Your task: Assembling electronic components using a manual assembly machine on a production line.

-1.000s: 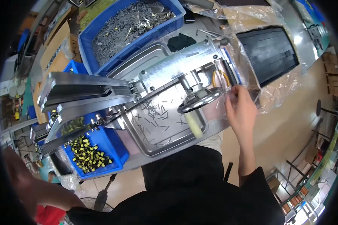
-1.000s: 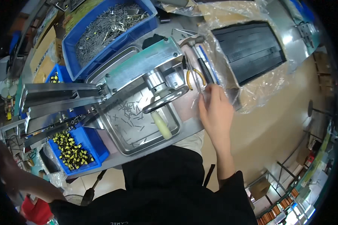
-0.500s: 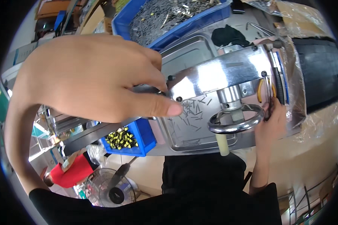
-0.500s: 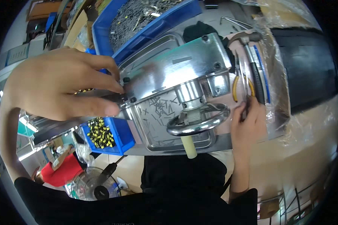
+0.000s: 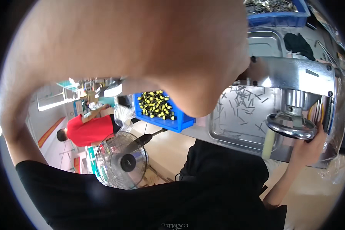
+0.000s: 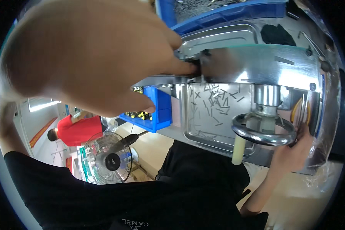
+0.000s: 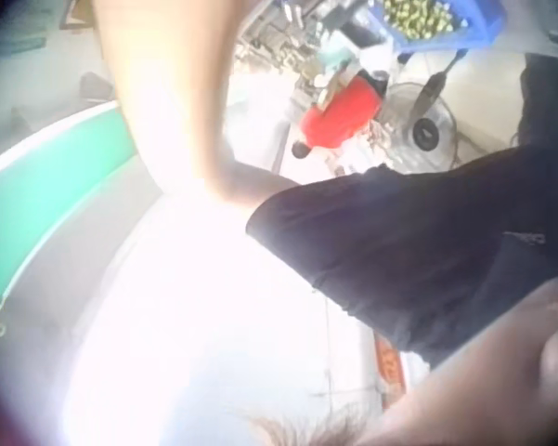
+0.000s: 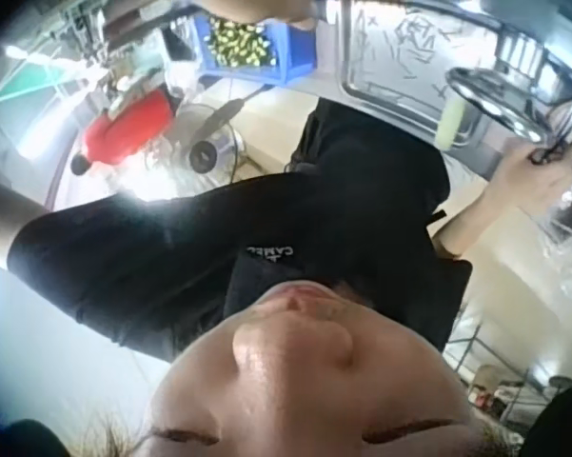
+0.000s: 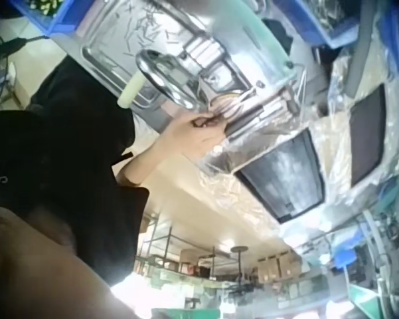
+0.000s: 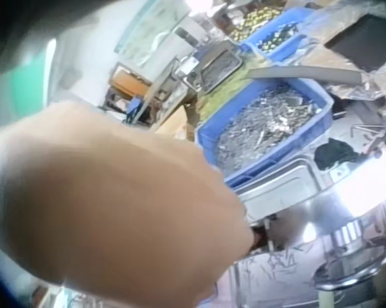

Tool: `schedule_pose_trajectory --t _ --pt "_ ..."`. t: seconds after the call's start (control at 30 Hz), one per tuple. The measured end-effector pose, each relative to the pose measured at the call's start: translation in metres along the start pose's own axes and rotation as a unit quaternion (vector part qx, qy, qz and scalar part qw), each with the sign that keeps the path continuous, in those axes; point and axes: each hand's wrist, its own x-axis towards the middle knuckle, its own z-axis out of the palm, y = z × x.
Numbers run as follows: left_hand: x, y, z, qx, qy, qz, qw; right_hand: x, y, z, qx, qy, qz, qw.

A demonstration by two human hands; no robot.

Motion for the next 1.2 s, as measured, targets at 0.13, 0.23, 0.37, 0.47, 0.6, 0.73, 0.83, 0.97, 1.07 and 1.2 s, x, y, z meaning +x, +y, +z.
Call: schedule_pose_trajectory --t 0.13,0.23,0.37,0.47,0.6,0.73,0.83,0.97,1.07,1.2 --pt "-0.009 -0.002 0.014 -0.015 -0.019 -0.022 0.999 -0.001 -0.002 -0.001 -0.016 0.008 -0.019 1.000" --pt "-0.008 0.000 0.018 -0.021 -0.033 -0.030 0.999 0.000 -0.002 0.002 -0.008 0.012 -0.039 0.999" --pt "-0.002 0.005 0.018 -0.026 -0.045 -0.032 0.998 -0.002 0.001 0.003 -0.005 0.007 -0.034 0.999" --pt "0.001 0.007 0.016 -0.026 -0.051 -0.033 0.998 -0.001 -0.001 0.001 0.007 0.001 -0.024 1.000" --pt "0.002 0.007 0.013 -0.029 -0.053 -0.034 0.998 0.001 -0.001 0.000 0.010 0.004 -0.043 0.999" --pt "0.002 0.009 0.013 -0.034 -0.053 -0.034 0.997 0.001 0.003 0.001 0.006 0.019 -0.060 0.998" --pt "0.001 0.010 0.013 -0.032 -0.049 -0.033 0.998 -0.001 0.001 -0.002 -0.002 0.018 -0.046 0.999" --pt "-0.003 0.012 0.002 -0.027 -0.040 -0.039 0.998 0.000 -0.001 -0.001 -0.002 0.023 -0.057 0.998" --pt "0.005 0.010 -0.007 -0.013 -0.009 -0.016 1.000 -0.009 0.012 0.004 0.048 0.023 0.016 0.998" --pt "0.008 0.014 -0.023 0.005 -0.001 -0.006 1.000 -0.009 0.005 0.005 0.079 0.033 0.025 0.996"
